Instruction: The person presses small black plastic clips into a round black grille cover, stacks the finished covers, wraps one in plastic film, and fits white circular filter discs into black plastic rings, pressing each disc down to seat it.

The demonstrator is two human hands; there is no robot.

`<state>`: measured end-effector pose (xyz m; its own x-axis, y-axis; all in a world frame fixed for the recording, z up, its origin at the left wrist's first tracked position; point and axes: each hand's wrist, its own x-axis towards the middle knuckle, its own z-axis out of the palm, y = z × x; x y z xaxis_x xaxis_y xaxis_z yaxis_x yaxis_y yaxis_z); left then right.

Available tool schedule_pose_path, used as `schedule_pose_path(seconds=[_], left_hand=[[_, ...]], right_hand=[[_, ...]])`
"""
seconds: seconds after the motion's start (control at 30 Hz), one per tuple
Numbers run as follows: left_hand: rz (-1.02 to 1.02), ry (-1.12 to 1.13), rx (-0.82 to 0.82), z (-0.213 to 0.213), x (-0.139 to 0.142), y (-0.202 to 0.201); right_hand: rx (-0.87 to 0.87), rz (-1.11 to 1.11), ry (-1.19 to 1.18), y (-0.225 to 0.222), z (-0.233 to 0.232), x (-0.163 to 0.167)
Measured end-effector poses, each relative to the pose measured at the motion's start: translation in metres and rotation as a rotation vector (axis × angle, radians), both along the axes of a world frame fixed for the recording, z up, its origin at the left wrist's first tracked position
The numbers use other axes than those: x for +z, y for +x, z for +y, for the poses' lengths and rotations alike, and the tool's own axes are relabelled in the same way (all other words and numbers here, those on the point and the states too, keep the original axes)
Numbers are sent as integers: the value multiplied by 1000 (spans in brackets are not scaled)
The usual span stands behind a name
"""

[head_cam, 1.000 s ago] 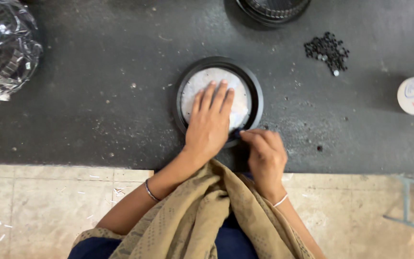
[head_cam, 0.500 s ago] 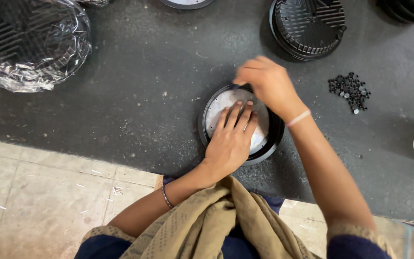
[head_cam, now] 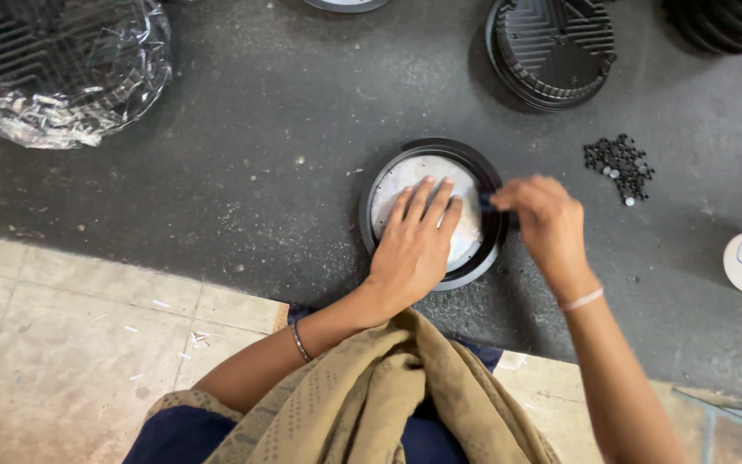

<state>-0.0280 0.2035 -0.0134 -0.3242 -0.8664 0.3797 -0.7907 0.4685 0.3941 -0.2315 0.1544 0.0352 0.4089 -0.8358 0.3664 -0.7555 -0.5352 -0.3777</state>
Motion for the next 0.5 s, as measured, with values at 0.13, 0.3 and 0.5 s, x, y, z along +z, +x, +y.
schedule_pose_path(seconds=[0.13, 0.3, 0.5], left_hand=[[65, -20, -23, 1, -3, 1], [36, -37, -24, 1, -4, -1], [270, -87, -94, 4, 10, 4]], right_hand=[[-164, -106, 46, 0, 66, -10], [-205, -261, 180, 19, 132, -27], [-365, -624, 262, -2, 155, -46]])
